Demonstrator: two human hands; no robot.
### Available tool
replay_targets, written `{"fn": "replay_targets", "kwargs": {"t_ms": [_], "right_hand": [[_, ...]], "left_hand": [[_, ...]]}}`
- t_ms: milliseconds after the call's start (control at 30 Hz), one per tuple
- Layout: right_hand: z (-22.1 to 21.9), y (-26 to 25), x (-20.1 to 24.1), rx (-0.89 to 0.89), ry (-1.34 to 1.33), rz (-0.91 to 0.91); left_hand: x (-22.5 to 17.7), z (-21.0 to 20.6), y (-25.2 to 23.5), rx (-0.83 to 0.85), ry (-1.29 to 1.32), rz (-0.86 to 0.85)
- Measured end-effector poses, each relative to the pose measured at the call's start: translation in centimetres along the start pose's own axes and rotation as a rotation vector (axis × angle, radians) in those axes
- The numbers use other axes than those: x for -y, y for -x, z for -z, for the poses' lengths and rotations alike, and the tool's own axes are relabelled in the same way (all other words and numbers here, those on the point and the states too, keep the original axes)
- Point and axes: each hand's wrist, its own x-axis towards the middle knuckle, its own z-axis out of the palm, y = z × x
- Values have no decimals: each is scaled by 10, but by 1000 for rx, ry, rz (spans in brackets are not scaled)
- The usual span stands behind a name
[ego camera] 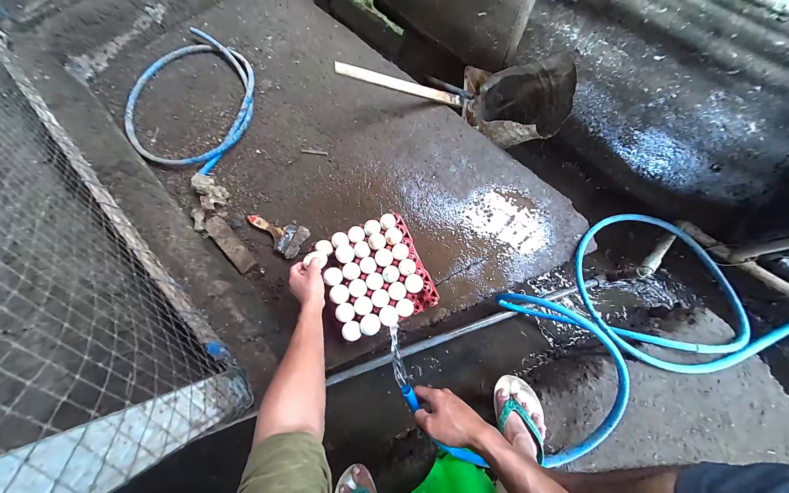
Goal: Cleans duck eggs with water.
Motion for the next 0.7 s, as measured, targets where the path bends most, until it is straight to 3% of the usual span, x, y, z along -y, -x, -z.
{"fn": "replay_targets", "kwargs": {"t_ms": [200,400,567,633,700], "right_hand": [[1,-10,-3,2,-23,24],[0,-24,-3,34,-60,51],[6,-23,5,64,-67,-11],[10,-20,7,-28,-73,-64],[15,-15,10,-279,-201,-53]], "left_hand": [[5,36,40,35,478,-142],[24,42,164,465,549,143],[28,40,239,598,621,357],[30,44,254,603,668,335],[26,45,265,578,687,263]]}}
